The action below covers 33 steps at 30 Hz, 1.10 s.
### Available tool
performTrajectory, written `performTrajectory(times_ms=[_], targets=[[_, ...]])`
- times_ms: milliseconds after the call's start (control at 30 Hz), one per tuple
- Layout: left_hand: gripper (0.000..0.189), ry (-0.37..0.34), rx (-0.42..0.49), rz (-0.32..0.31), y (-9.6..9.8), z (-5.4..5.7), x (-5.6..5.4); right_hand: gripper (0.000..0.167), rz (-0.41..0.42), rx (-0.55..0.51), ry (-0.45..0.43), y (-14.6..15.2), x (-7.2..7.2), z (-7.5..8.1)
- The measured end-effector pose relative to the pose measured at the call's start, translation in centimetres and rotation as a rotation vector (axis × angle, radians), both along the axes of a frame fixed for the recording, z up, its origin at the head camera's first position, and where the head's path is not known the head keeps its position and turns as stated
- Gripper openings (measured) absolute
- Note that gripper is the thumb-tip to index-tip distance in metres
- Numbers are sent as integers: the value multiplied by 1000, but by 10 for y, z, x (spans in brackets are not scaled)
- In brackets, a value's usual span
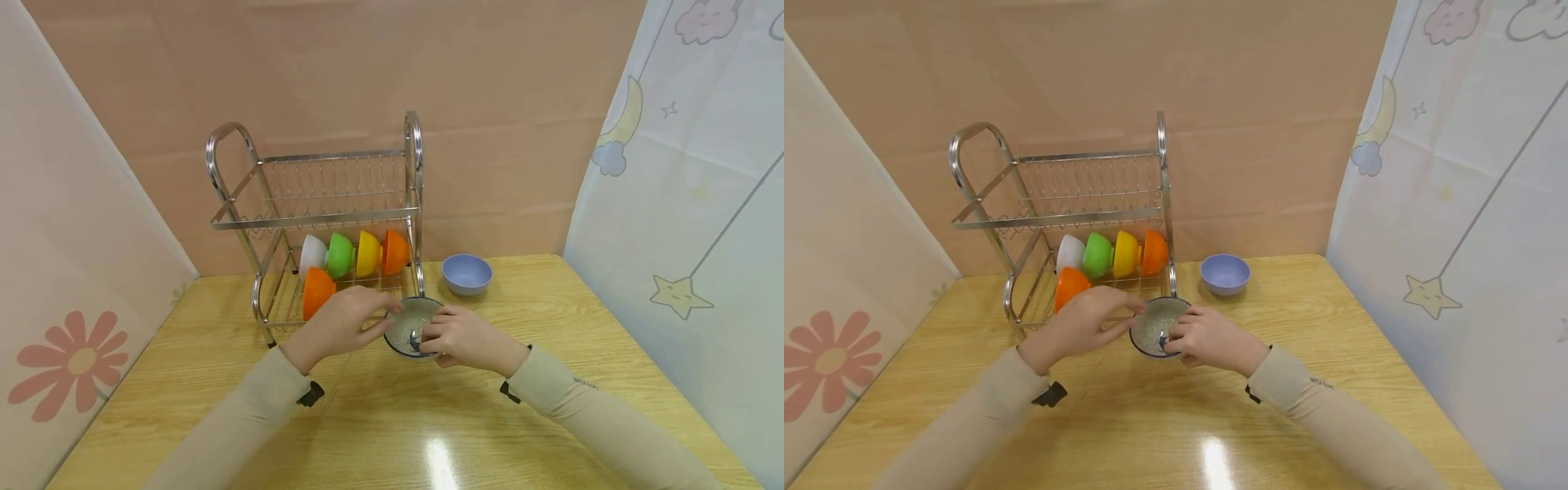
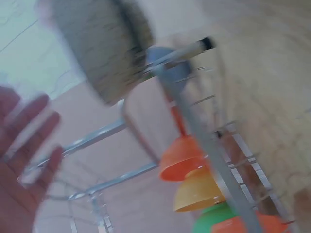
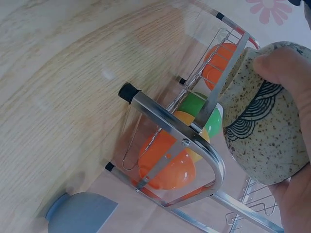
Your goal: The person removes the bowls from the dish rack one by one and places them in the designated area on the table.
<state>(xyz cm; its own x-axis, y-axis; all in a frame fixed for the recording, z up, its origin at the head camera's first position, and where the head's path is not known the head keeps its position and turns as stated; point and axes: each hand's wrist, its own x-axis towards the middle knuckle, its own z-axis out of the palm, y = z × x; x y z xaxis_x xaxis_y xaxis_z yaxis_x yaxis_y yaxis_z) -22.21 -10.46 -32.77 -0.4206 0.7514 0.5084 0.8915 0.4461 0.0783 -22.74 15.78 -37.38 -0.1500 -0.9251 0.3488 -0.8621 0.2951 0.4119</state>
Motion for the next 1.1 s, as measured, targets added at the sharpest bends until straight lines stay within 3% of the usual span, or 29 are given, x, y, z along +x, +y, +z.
performTrajectory(times_ms=[100,200,333,533,733,900,1100], targets=[[20,-80,14,152,-2,12,-1,32,1,-9,2,1,-1,-1],[16,-181,-42,270,-4,17,-1,32,8,-24,5,1,-1,-1],[18,-336,-179,346,-6,13,-2,34,16,-43,14,2,-1,-1],[26,-543,-375,324,-7,-2,-4,34,24,-52,15,3,-2,-1],[33,-689,-467,285,-7,-15,-9,33,26,-55,14,4,-1,0],[34,-771,-555,274,-6,-26,-8,33,29,-66,16,3,-2,0],[35,-817,-599,297,-4,-29,-3,33,31,-68,8,4,-2,-1]])
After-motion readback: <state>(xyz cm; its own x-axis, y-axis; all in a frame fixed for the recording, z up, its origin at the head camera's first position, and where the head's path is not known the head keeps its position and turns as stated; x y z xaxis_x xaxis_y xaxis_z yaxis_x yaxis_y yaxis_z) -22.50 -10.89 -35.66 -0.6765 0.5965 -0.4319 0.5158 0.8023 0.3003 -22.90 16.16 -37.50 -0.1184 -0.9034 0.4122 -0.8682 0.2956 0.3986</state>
